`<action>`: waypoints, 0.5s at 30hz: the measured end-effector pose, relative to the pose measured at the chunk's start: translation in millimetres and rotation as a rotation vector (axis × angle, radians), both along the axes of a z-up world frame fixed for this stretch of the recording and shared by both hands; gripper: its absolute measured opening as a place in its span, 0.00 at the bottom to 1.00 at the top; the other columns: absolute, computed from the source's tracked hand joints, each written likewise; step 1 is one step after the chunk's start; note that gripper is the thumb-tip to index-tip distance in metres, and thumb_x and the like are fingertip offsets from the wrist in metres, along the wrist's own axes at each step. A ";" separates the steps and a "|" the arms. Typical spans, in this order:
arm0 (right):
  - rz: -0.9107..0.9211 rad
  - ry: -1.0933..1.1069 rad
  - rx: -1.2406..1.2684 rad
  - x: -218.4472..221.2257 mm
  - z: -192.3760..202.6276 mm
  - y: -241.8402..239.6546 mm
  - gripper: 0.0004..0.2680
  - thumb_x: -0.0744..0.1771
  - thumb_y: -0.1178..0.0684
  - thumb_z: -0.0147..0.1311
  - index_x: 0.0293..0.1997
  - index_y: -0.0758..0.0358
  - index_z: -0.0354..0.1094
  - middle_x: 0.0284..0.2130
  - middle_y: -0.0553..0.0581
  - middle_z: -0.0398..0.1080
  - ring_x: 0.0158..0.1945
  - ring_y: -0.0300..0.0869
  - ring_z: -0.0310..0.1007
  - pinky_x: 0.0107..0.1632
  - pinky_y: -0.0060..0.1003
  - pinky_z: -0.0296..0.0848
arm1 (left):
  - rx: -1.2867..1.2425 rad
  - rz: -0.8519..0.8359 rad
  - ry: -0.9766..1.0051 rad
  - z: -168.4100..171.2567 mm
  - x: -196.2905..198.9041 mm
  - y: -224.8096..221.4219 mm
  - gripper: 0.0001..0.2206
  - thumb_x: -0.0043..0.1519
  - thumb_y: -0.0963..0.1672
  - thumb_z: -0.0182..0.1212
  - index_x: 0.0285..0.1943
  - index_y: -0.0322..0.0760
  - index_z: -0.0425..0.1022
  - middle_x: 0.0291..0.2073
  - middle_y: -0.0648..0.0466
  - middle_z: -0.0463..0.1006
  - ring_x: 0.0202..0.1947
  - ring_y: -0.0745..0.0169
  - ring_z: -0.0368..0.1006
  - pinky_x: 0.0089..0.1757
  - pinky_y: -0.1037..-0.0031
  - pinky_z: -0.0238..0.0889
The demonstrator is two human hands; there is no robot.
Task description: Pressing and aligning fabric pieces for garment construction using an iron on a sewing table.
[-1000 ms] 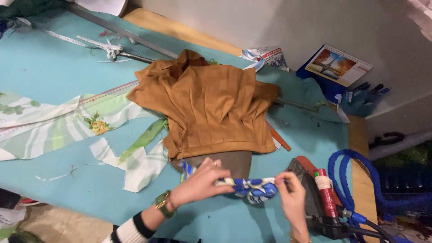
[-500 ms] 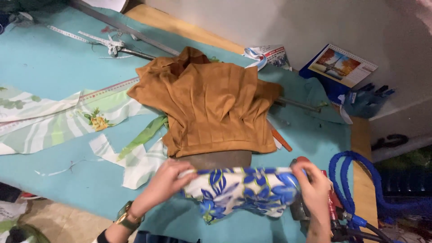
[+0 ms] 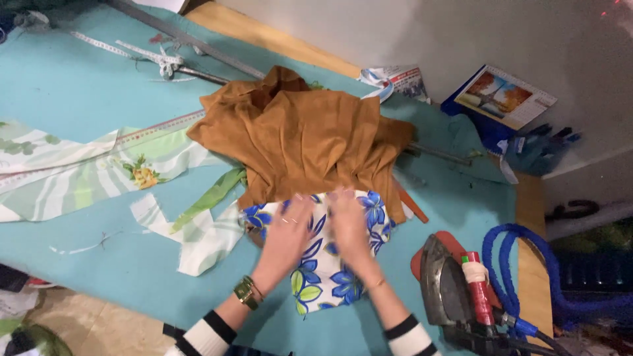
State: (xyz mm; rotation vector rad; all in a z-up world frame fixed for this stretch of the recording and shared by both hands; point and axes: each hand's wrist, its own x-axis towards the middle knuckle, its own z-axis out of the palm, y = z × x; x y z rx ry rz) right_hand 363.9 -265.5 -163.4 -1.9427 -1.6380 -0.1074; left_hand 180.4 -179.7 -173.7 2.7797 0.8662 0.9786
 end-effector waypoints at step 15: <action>-0.866 -0.283 -0.638 116.4 63.3 -187.7 0.24 0.64 0.36 0.54 0.66 0.47 0.56 0.61 0.69 0.60 0.62 0.62 0.62 0.58 0.60 0.64 | 0.079 -0.020 0.264 -20.7 -20.2 -2.1 0.35 0.68 0.63 0.31 0.82 0.53 0.44 0.80 0.56 0.44 0.80 0.53 0.37 0.71 0.44 0.27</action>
